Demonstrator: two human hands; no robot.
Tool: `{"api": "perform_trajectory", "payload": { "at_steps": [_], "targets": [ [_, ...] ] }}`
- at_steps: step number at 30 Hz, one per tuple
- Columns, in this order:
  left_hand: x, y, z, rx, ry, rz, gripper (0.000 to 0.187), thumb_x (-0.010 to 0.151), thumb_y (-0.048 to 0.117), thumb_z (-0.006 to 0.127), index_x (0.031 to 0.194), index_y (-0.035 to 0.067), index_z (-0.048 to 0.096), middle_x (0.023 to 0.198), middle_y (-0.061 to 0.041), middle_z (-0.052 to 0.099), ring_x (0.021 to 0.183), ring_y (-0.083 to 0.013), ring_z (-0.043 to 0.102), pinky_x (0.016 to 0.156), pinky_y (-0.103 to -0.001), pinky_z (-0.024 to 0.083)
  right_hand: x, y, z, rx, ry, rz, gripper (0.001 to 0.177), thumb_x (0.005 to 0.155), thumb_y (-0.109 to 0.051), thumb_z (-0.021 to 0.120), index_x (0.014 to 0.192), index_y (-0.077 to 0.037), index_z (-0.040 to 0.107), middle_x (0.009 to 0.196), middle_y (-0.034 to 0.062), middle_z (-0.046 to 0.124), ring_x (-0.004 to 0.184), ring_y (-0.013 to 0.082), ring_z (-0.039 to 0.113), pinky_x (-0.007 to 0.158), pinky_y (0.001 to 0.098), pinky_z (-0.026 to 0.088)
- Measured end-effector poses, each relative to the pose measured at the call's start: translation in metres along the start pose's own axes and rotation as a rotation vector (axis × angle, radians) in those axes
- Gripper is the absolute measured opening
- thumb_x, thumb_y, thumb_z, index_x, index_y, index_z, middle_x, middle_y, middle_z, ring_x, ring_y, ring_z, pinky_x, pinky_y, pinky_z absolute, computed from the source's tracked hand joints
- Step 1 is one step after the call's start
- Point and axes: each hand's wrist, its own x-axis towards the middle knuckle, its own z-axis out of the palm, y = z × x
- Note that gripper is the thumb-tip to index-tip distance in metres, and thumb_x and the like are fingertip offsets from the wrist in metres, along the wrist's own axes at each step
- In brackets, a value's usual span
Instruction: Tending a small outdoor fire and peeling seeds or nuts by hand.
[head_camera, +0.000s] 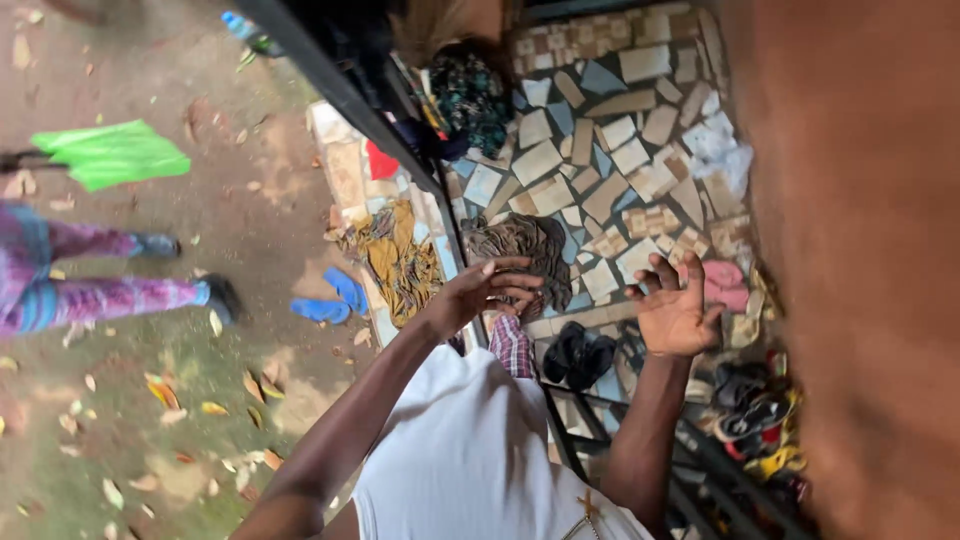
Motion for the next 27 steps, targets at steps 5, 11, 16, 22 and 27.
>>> {"api": "perform_trajectory", "payload": {
  "at_steps": [5,11,16,22,27],
  "targets": [
    [-0.021,-0.008,-0.015,0.120,0.333,0.087,0.064,0.103,0.048,0.054,0.148,0.003,0.049,0.137,-0.014,0.066,0.113,-0.0184,0.066,0.094,-0.034,0.053,0.040,0.035,0.035,-0.031,-0.069,0.156,0.083,0.099,-0.062,0.065,0.161,-0.012,0.041,0.150,0.0229,0.054,0.126,0.0384,0.058,0.110,0.0564,0.046],
    [-0.048,-0.004,-0.018,-0.050,0.538,0.228,0.048,0.103,0.041,0.053,0.133,0.004,0.059,0.122,-0.010,0.072,0.100,-0.0141,0.068,0.085,-0.030,0.054,0.073,0.118,0.112,0.038,-0.199,0.342,0.079,0.096,-0.053,0.068,0.159,-0.011,0.046,0.153,0.0222,0.056,0.129,0.0351,0.059,0.107,0.0497,0.047],
    [-0.078,0.017,-0.034,-0.041,0.541,0.276,0.045,0.105,0.043,0.051,0.128,0.005,0.061,0.113,-0.006,0.071,0.097,-0.0125,0.068,0.084,-0.029,0.053,0.076,0.172,0.159,0.074,-0.112,0.586,0.073,0.099,-0.053,0.066,0.148,-0.001,0.052,0.141,0.0259,0.062,0.116,0.0326,0.062,0.099,0.0442,0.048],
    [-0.105,0.028,-0.069,-0.057,0.609,0.264,0.046,0.105,0.044,0.050,0.127,0.005,0.062,0.112,-0.006,0.072,0.095,-0.0129,0.067,0.084,-0.030,0.054,0.074,0.191,0.156,-0.065,-0.034,0.665,0.066,0.097,-0.050,0.064,0.139,0.000,0.055,0.131,0.0218,0.066,0.107,0.0284,0.062,0.089,0.0413,0.047],
    [-0.116,0.024,-0.088,-0.023,0.649,0.167,0.045,0.105,0.044,0.049,0.128,0.007,0.062,0.113,-0.005,0.072,0.096,-0.0134,0.067,0.085,-0.031,0.053,0.060,0.187,0.134,-0.121,0.093,0.596,0.062,0.097,-0.047,0.064,0.137,0.000,0.056,0.131,0.0214,0.065,0.106,0.0287,0.063,0.089,0.0410,0.047]
  ]
}}
